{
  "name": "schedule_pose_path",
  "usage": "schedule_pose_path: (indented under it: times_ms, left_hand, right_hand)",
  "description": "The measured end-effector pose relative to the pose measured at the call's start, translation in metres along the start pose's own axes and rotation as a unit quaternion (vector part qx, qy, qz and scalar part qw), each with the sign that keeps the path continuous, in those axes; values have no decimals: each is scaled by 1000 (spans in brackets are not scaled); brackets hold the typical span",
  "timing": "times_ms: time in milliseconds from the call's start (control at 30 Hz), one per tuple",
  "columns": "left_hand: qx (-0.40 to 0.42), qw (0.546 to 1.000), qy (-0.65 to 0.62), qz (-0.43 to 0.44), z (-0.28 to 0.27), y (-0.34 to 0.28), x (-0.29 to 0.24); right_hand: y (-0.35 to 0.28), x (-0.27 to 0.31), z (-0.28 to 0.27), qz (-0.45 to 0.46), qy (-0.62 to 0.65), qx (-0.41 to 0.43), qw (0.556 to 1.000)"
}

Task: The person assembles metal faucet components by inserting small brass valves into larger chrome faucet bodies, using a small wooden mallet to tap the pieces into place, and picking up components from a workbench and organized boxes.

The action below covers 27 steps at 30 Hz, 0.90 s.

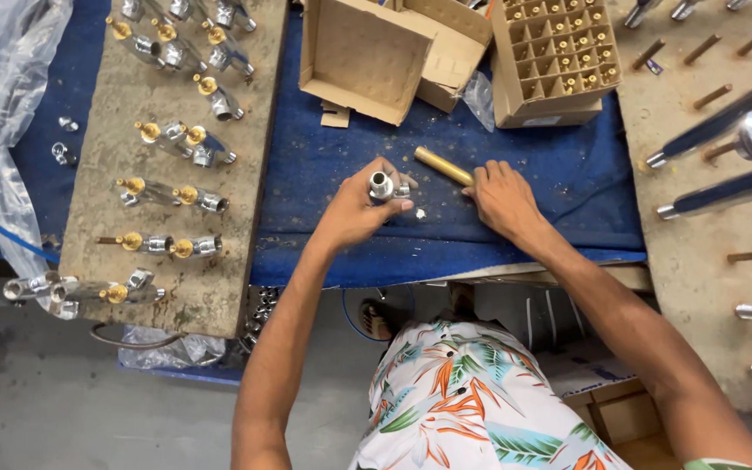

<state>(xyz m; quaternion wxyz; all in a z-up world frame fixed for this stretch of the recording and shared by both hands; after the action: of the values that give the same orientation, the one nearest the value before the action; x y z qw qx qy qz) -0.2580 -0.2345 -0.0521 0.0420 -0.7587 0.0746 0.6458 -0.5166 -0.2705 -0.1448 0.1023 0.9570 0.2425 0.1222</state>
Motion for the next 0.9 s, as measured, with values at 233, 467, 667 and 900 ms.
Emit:
schedule_pose_path:
  times_ms: [233,467,667,900]
  left_hand:
    - [-77,994,72,5,11,3,14]
    - [11,996,-44,74,11,17,38]
    - [-94,989,-61,100,16,4,26]
    - [-163,959,4,232,8,-3,3]
  right_hand:
    - [-49,-10,-34,266,332,80,901]
    - [-79,24,-60,257,421,100,864]
    - [-56,54,-66,189,337,148,911]
    - [-31,63,-93,136,240,178,945]
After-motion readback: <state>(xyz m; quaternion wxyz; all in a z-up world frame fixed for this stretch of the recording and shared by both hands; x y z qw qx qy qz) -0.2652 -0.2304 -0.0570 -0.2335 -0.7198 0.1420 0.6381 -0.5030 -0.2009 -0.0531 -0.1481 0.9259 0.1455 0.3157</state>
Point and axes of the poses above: each hand's wrist, its own y-axis towards the middle knuckle, its own z-axis out of the palm, x = y × z, the point moved 4 cm from there along y, towards the middle knuckle, and after that the axes turned 8 degrees about -x, right-handed, at the moved point
